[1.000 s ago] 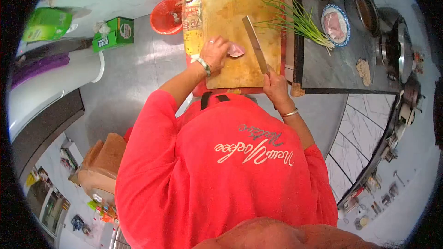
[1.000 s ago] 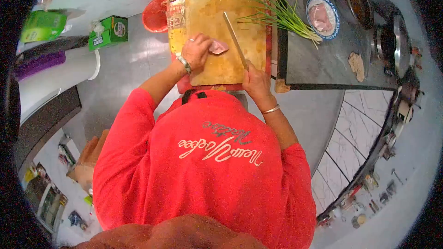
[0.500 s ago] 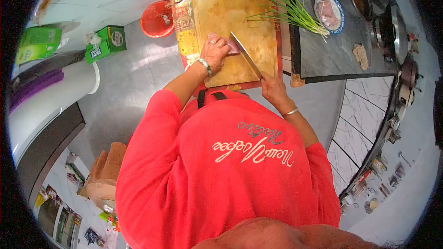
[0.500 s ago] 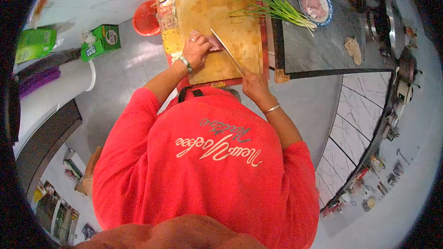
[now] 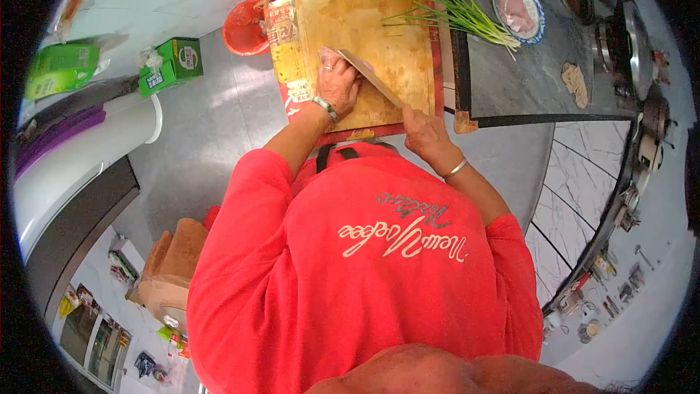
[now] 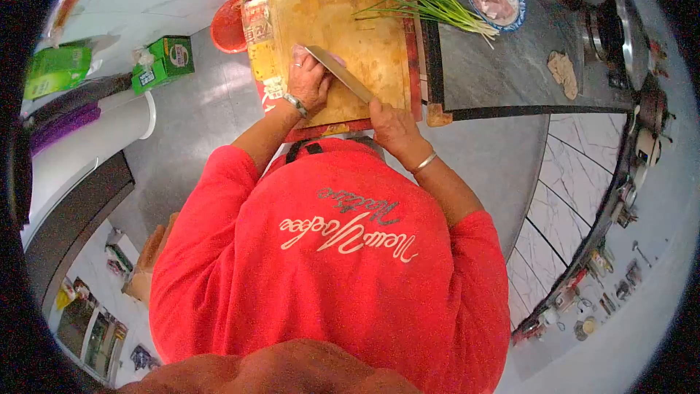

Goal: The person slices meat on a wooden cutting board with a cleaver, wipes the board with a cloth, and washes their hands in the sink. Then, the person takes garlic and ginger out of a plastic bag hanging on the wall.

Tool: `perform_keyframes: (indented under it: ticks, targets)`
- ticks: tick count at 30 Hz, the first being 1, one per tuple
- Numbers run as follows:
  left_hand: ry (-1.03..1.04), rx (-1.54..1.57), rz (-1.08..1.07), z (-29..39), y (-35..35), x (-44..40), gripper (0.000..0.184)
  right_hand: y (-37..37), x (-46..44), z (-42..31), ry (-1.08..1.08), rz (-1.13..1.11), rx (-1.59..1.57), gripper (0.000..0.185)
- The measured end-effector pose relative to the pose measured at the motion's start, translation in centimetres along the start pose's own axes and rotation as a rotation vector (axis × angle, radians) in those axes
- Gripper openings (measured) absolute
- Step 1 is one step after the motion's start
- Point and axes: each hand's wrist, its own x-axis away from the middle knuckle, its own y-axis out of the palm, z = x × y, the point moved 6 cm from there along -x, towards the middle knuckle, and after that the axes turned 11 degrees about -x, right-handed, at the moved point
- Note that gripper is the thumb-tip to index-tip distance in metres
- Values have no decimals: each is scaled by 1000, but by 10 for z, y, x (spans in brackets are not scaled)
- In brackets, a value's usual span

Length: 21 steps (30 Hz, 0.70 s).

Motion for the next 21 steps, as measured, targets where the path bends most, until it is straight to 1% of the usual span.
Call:
perform_keyframes:
  ticks: [4, 7, 9, 11, 13, 16, 19, 21]
  targets:
    - [-56, -11, -20, 4, -4, -2, 32, 0, 2, 2, 15, -37, 48, 22]
    - [-37, -21, -15, -2, 8, 1, 34, -5, 1, 0, -4, -35, 31, 19]
    - [-39, -37, -14, -4, 13, 1, 34, -14, 1, -3, -22, 8, 31, 15]
    - [-42, -51, -16, -2, 14, 1, 35, -9, -1, 0, -18, 6, 38, 15]
    - [-65, -67, 44, 0, 8, -1, 35, -9, -2, 2, -15, 9, 48, 15]
    - [-70, -71, 20, -5, 14, -1, 37, -12, -5, 2, -30, -8, 47, 13]
    - [-43, -44, 32, -9, 19, -1, 39, -14, -3, 1, -53, -11, 62, 16]
    - [-49, -60, 30, -9, 20, 0, 39, -10, -3, 2, -41, -55, 30, 17]
